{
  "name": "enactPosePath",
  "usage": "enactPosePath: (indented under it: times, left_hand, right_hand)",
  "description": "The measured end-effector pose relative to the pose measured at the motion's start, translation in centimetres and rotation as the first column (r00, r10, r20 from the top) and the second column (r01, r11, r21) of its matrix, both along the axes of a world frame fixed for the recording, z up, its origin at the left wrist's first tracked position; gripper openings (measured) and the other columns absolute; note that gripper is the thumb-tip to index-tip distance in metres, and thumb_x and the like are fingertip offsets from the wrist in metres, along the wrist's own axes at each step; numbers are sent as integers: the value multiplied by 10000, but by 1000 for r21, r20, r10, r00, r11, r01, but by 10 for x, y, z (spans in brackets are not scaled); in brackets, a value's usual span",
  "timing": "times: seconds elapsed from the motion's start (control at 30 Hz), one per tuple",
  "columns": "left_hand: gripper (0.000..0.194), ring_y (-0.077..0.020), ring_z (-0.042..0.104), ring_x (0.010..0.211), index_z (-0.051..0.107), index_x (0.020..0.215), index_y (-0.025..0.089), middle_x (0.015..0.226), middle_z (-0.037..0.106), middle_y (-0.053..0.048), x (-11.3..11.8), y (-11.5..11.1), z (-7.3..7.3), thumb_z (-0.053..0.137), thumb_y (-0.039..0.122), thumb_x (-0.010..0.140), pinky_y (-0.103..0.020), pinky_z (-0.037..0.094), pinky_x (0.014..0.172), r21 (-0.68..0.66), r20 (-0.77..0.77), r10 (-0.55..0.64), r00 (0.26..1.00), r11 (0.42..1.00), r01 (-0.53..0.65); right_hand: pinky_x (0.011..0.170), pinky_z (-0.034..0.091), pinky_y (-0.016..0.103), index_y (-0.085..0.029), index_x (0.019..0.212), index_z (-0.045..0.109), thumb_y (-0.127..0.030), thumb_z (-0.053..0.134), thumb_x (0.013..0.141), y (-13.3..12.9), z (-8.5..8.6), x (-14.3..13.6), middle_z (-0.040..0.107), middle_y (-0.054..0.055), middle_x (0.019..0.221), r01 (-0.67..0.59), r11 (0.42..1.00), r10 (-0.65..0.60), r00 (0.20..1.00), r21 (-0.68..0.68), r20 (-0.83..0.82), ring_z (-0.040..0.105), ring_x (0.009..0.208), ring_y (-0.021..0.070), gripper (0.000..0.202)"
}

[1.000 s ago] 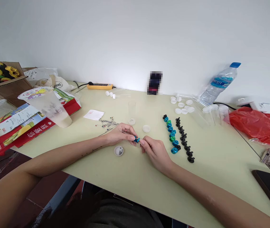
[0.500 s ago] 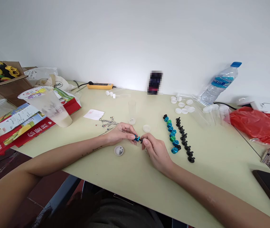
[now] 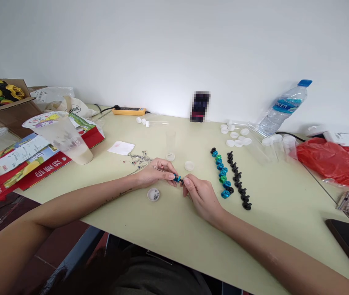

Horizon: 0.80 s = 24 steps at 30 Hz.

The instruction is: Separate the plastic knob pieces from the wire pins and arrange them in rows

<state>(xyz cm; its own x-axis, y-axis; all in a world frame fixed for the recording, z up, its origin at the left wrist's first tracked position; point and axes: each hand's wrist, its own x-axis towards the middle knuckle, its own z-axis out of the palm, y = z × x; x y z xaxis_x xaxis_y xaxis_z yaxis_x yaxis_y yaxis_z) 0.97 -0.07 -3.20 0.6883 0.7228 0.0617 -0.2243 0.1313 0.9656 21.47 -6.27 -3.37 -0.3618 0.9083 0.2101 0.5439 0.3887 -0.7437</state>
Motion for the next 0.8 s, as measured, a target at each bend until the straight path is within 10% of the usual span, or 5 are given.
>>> enactPosePath:
  times: [0.8]
  left_hand:
    - [282,-169,684,704,672,814,86,774,702,-80,0,1,0,789,286,654,-307,550,708,-2,-5,12,1000,1000,-12]
  right_hand:
    - [508,337,242,-211,808,517,-433,424,930,-2,7,-5,526,-24,614,26,1000,-26,1000,16,12,440,540,118,270]
